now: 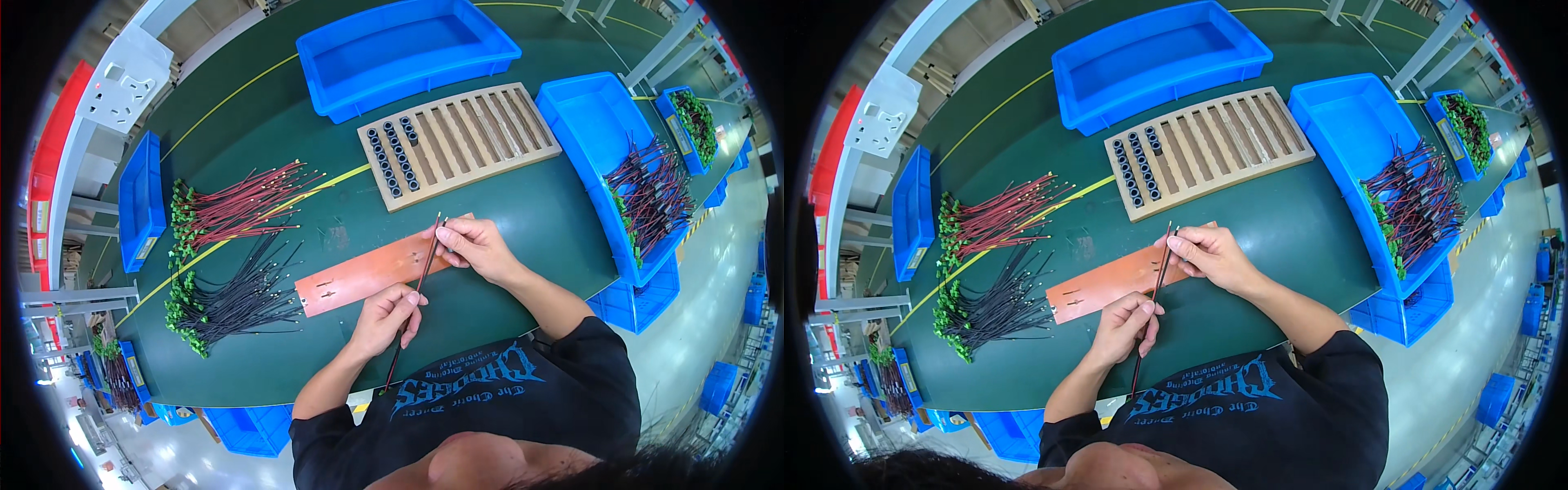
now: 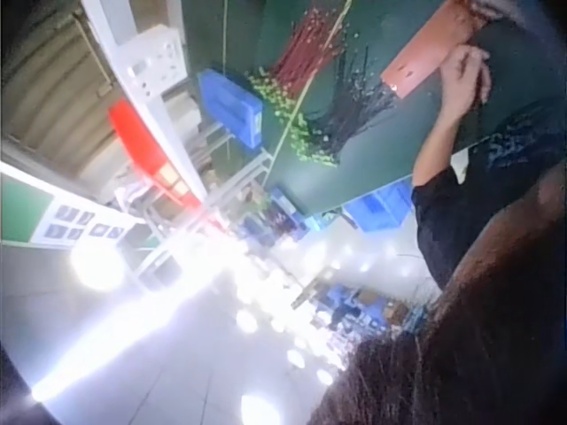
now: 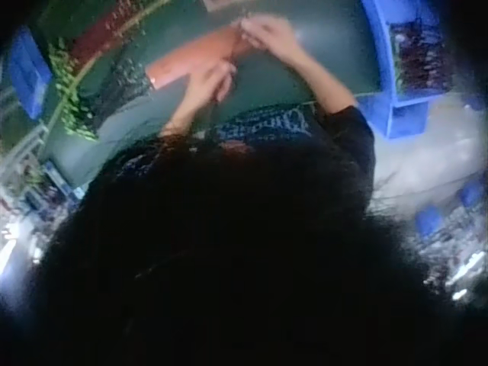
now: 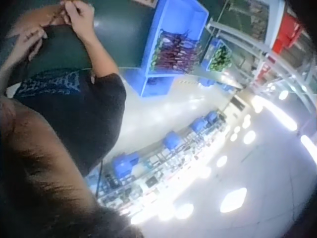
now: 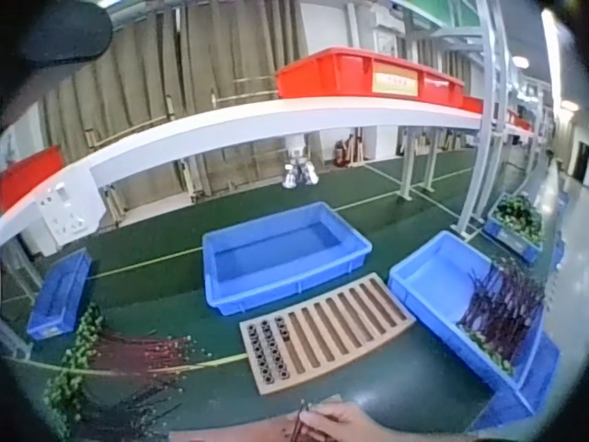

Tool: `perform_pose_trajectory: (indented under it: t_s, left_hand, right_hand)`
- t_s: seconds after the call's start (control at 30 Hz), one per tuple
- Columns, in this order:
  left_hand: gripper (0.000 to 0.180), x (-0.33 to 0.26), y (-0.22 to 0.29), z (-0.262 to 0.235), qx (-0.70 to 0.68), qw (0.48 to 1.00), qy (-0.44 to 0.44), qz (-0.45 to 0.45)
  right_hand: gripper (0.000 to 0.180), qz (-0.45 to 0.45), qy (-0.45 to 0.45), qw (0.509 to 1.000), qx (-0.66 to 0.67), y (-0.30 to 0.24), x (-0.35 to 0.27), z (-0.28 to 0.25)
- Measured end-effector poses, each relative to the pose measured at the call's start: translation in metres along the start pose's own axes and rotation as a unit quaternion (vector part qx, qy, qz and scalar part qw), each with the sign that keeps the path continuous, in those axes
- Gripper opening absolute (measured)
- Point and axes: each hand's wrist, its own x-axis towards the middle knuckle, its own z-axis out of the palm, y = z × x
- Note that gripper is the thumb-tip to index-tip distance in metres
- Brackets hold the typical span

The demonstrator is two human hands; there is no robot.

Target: The person assembles wire harnesses by stripping the ends of red and black wires, inserting them into green connectors, and crimping them using a handheld tool. The person works at a green table with organized bins of components and a wooden jig, placing finished units into a blue bin.

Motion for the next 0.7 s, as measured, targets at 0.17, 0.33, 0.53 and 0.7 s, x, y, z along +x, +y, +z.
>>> perform_pose_trajectory:
  t_s: [0.17, 0.33, 0.53, 0.7]
  left_hand:
    - [0.022, 0.000, -0.002, -0.001, 0.015, 1.000, -0.014, 0.021]
    - [0.021, -0.001, -0.002, 0.004, 0.025, 0.999, 0.003, 0.048]
    - [0.020, -0.001, -0.003, 0.005, 0.050, 0.998, 0.007, 0.048]
    - [0.018, 0.000, -0.005, 0.006, 0.059, 0.997, 0.003, 0.048]
  right_hand:
    - [0.028, 0.033, 0.008, 0.999, 0.006, -0.004, -0.001, -0.006]
    - [0.025, -0.018, 0.052, 0.979, 0.196, 0.002, 0.006, -0.009]
    - [0.013, 0.002, 0.069, 0.974, 0.218, 0.003, 0.007, -0.013]
    - [0.014, 0.014, 0.058, 0.971, 0.233, 0.000, 0.005, -0.011]
